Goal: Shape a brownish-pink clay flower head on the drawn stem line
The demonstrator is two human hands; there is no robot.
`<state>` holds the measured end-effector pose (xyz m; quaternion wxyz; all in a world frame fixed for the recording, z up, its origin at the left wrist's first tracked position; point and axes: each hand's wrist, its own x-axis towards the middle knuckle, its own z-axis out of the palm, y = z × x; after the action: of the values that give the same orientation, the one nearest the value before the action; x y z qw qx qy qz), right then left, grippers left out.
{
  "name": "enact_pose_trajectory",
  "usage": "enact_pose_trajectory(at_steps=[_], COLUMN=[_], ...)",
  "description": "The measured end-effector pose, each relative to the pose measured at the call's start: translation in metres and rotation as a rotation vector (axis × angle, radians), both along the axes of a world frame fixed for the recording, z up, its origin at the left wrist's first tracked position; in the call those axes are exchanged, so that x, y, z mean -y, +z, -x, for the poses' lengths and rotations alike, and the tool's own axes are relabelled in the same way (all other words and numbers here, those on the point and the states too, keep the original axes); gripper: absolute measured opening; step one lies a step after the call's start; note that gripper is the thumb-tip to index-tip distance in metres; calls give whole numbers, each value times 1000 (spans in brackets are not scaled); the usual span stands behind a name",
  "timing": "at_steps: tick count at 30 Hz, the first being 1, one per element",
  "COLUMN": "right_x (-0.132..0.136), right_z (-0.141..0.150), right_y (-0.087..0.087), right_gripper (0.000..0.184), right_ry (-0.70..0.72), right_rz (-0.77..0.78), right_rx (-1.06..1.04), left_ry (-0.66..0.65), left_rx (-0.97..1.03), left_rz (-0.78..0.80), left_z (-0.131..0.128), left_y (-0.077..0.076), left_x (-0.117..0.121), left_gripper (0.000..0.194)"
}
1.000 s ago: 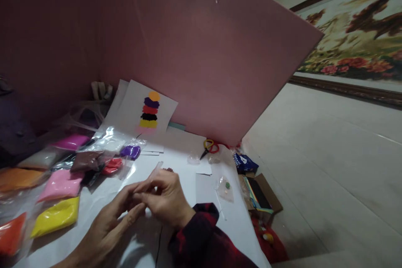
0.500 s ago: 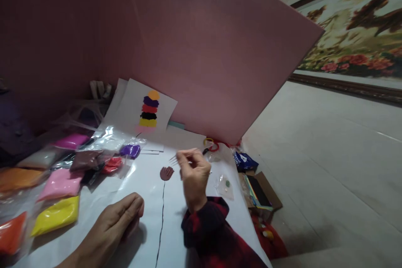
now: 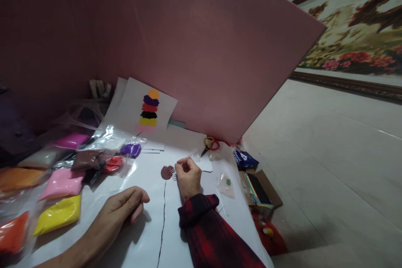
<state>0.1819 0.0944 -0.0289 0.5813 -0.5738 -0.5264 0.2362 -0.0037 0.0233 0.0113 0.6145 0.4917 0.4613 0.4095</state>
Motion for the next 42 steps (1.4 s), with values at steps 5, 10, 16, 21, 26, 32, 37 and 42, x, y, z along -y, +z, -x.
enact_pose_trajectory(at_steps=[5,10,16,21,26,32,37,42], right_x=[5,7,9,8,7,8,9,10], right_z=[0,2,5,6,6,7,8,8], right_y=[1,3,8,6,2,5,5,5], right_gripper=[12,12,13,12,12,13,12,13], right_ry=[67,73,66,66,66,63,51,54], right_rz=[54,61,76,76,84,103,88,55], right_rx=[0,71,102,111,125,152,190,215], left_ry=[-5,17,-9,-65,-69,-86,-97,-115], left_rx=[77,124,143,103,83,41,-3,-19], left_rz=[70,162,197,204,208,178,135,82], left_z=[0,-1,-2,-1,-3,-3,-2,-1], left_y=[-4,-9,-10,-9,-10,-9,-10,-16], left_x=[-6,-8,-10,-12,-13,-11,-10,-10], left_gripper=[35,33,53,48,43,39,36,33])
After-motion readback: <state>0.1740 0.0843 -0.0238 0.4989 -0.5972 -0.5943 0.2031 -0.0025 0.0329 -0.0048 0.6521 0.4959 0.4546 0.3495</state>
